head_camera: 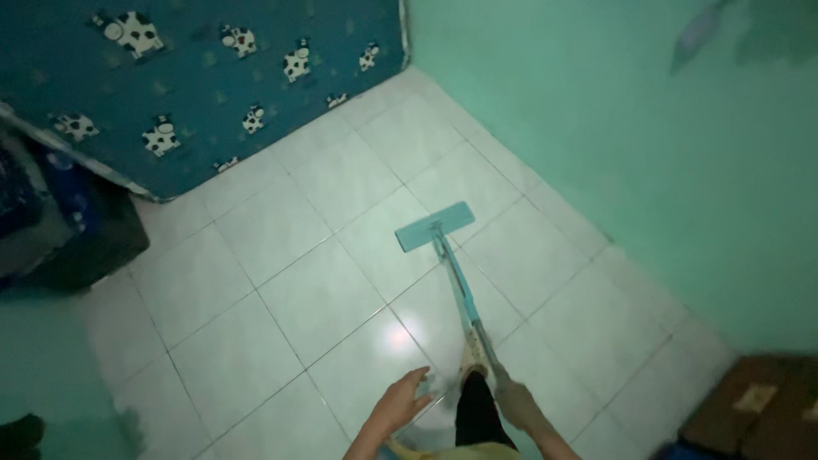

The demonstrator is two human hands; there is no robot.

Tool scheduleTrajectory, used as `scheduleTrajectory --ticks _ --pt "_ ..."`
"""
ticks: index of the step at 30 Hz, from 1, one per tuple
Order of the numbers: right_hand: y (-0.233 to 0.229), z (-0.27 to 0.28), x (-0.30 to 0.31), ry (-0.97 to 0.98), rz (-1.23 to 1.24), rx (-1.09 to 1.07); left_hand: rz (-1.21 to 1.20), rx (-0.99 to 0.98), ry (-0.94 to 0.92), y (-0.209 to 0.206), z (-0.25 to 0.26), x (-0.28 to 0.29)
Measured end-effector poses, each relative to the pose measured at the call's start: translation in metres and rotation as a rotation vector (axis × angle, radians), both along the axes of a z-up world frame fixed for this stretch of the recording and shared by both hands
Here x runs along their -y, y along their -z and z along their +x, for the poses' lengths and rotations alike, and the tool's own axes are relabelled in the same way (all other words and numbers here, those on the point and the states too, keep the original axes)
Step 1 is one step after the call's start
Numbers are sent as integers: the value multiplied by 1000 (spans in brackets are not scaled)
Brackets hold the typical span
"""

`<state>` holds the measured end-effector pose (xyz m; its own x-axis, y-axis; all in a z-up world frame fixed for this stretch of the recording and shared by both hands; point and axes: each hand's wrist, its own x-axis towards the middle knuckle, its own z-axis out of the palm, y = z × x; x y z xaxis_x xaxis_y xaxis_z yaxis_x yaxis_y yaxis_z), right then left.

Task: The person sweeps a tiled floor in a narrow hallway and a small kitchen area using a blue broom. After sweeping, the person switches to a blue mop and mops the tiled floor in a bedroom, moving around a bed and storage units.

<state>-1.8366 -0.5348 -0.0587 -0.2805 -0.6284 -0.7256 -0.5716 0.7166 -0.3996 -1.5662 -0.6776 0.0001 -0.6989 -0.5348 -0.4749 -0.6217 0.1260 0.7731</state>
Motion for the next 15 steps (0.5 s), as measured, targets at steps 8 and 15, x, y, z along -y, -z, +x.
scheduleTrajectory --ticks 8,15 --pt "22 -153 303 26 -153 84 -6 -45 -329 8 -129 66" --pt "10 -226 511 330 -195 373 -12 -51 -423 -36 -232 134"
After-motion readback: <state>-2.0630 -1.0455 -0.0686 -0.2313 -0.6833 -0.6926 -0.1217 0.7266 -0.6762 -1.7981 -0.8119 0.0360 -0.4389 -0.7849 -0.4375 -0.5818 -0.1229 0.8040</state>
